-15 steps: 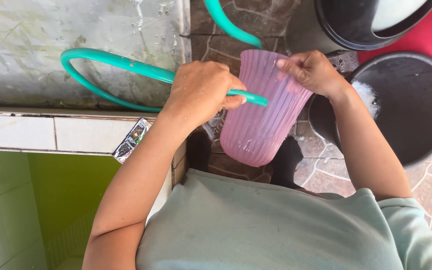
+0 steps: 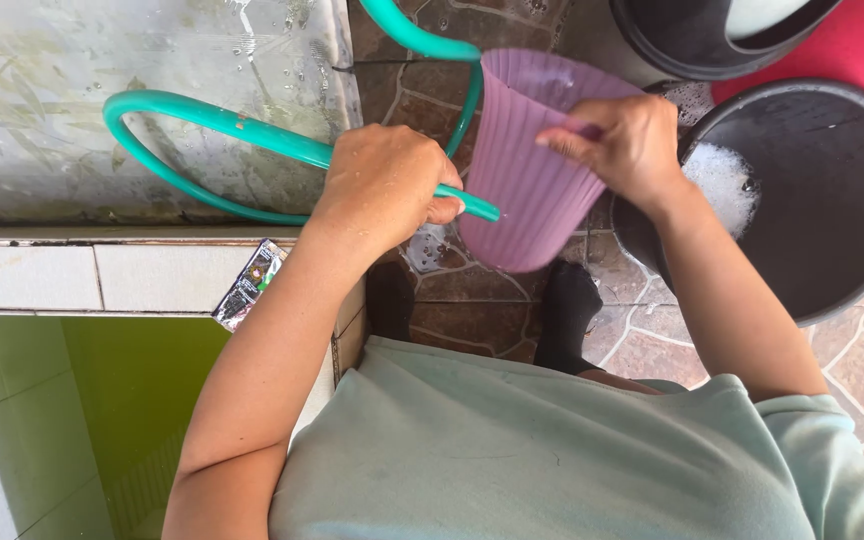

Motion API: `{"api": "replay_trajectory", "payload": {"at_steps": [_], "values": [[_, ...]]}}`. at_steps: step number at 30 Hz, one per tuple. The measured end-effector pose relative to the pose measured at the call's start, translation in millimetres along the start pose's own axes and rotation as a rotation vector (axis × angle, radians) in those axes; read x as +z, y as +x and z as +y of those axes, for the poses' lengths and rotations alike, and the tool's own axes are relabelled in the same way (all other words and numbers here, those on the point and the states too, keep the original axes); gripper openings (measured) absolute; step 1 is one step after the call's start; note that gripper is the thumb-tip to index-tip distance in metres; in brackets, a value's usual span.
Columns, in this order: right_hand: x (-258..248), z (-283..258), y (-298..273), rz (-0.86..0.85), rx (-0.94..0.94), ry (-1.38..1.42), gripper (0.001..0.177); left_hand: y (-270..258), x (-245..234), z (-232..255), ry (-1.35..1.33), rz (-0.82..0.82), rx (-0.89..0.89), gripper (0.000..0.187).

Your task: The person is washing a pink plastic basket using a scrub brush and a water hose.

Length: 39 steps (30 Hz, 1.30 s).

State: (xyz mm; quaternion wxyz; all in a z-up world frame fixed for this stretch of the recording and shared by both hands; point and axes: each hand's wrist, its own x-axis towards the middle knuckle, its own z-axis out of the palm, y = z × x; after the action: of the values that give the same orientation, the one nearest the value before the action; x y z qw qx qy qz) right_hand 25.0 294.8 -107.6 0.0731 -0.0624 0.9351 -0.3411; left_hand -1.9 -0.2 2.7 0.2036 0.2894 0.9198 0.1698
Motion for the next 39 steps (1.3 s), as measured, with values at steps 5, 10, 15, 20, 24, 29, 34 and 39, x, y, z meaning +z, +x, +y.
{"api": "replay_trajectory", "payload": {"at_steps": [5,10,15,20,24,29,34,39], "values": [[44.9,5.1,-33.8,0.270,-0.374,-0.433,0.047,-13.8,-36.0,4.7,-0.083,0.066,0.000,0.012],[66.2,-11.1,-46.1,0.424,-0.631,-0.537,0.036,-19.4,-37.1,4.5,-0.010,0.160,0.006,0.014],[66.0,-25.4,-46.6,0.417,-0.603,-0.608,0.026,-2.8,-9.3,7.3,0.029,0.152,0.031,0.016],[48.3,-44.6,-32.0,0.044,-0.243,-0.251,0.054,10.0,1.7,11.7,0.026,0.289,0.052,0.021],[68.5,-3.4,3.7,-0.201,-0.108,0.283,0.050,12.3,1.8,12.5,0.015,0.376,0.050,0.023],[89.0,16.1,48.9,-0.126,0.475,1.089,0.026,13.7,-2.8,26.3,0.002,0.399,0.042,0.031],[91.8,34.7,83.3,-0.041,0.644,1.421,0.037,16.3,6.8,31.8,-0.099,0.378,0.063,0.035],[91.4,39.1,97.5,-0.026,0.604,1.474,0.036,17.3,7.4,31.7,-0.132,0.406,0.062,0.037]]}}
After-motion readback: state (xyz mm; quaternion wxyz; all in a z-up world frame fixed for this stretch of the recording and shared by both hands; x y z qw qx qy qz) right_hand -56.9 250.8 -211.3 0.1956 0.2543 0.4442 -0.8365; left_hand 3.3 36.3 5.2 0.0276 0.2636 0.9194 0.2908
